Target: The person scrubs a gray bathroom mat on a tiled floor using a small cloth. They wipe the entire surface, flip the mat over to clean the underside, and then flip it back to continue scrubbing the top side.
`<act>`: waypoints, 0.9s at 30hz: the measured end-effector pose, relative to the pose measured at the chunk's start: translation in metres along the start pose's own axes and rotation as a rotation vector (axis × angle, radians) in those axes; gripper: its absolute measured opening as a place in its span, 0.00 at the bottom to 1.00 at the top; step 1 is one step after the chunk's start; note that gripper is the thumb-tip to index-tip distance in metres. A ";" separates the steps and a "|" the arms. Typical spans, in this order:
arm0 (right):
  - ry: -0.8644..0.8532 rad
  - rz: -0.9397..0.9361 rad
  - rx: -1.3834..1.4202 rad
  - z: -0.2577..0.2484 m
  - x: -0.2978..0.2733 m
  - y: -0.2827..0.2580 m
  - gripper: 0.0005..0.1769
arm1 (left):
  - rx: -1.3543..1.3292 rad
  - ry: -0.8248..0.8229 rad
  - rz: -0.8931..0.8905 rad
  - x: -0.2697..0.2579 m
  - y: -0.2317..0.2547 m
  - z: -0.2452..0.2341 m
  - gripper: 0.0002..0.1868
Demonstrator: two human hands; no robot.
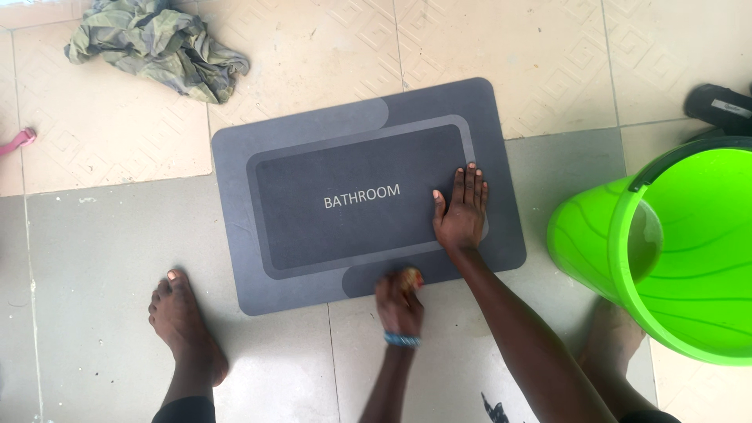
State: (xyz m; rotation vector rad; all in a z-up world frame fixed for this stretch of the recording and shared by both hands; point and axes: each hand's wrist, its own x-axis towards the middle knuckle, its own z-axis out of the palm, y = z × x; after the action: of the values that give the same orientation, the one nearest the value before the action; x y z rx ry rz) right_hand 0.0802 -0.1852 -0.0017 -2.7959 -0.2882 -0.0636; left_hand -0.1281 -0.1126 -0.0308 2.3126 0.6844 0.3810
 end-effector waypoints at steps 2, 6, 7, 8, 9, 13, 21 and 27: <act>-0.002 0.000 -0.003 -0.001 -0.003 0.000 0.42 | 0.026 -0.017 0.091 -0.008 0.000 -0.002 0.20; -0.001 -0.005 0.012 -0.001 -0.003 -0.002 0.42 | 0.094 -0.066 0.091 0.062 -0.021 -0.003 0.18; 0.005 -0.008 0.005 -0.001 -0.004 -0.002 0.42 | 0.139 -0.171 -0.091 0.095 -0.028 -0.001 0.17; 0.011 -0.011 -0.002 -0.001 -0.004 -0.001 0.41 | 0.121 -0.052 -0.096 0.128 -0.031 0.004 0.16; 0.007 -0.014 -0.009 0.000 -0.006 0.000 0.41 | 0.142 -0.002 -0.083 0.159 -0.032 0.009 0.18; 0.005 -0.028 0.001 0.000 -0.004 0.001 0.42 | 0.184 0.092 -0.179 0.193 -0.010 0.023 0.20; 0.022 -0.019 0.002 0.004 -0.005 0.003 0.42 | 0.038 -0.314 0.129 0.021 0.038 -0.004 0.23; 0.007 -0.025 0.005 0.001 -0.004 0.000 0.41 | 0.260 -0.028 0.019 0.140 -0.011 0.010 0.22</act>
State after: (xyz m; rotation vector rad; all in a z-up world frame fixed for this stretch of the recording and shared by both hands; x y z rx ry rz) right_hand 0.0764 -0.1861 -0.0029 -2.7865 -0.3211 -0.0784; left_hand -0.0126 -0.0313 -0.0346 2.5655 0.7354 0.2816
